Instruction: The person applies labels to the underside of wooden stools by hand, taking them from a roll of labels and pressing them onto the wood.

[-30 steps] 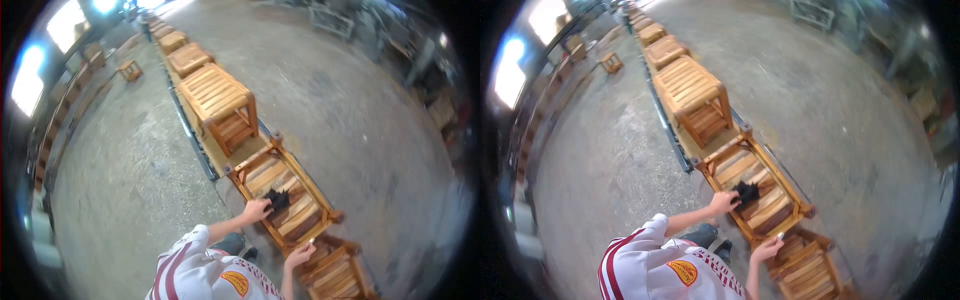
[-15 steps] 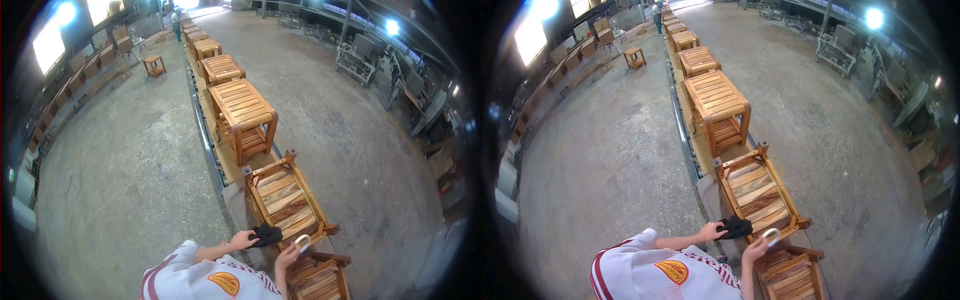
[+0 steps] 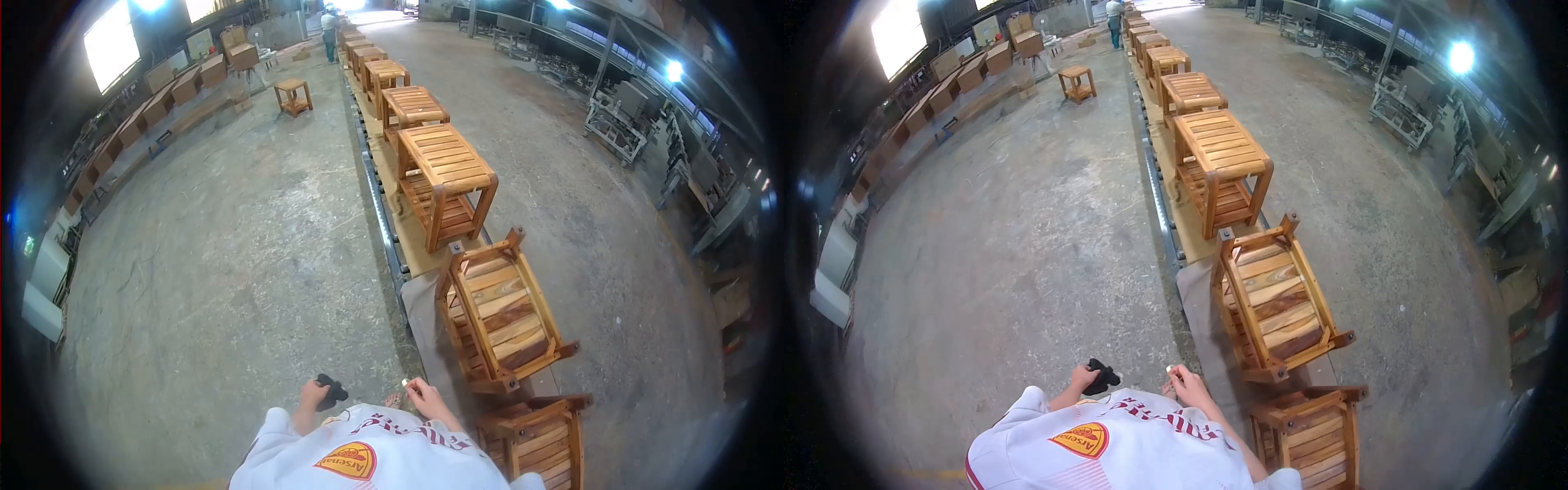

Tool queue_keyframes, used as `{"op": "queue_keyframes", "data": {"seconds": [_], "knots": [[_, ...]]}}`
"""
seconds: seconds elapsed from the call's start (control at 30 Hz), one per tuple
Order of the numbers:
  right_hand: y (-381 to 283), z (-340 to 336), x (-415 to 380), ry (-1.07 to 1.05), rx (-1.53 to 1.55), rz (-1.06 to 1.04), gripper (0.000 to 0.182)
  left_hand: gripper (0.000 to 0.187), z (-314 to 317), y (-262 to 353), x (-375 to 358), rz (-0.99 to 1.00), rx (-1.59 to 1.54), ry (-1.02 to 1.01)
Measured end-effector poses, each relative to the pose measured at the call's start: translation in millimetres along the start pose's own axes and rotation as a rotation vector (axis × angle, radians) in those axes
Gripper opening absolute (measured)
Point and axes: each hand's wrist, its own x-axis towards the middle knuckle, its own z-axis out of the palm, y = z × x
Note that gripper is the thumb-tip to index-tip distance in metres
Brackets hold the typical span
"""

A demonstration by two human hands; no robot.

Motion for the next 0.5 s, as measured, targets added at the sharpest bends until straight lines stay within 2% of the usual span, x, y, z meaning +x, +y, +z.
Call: {"op": "queue_keyframes", "data": {"seconds": [0.1,0.23,0.33,0.5], "knots": [[-12.1,10.2,10.5,-0.083,0.038,-0.023,0.017,0.049,-8.9,-44.6,-13.4,-0.046,-0.046,0.042],[-19.9,31.5,14.4,-0.148,-0.020,-0.093,0.018,0.051,19.5,-87.4,-28.5,-0.091,-0.088,0.026],[-18.4,41.6,14.1,-0.302,-0.054,-0.102,0.018,0.049,47.7,-86.9,-47.4,-0.118,-0.151,0.002],[-14.5,36.3,13.0,-0.399,-0.155,-0.155,0.017,0.047,94.9,-37.6,-60.5,-0.089,-0.346,0.177]]}}
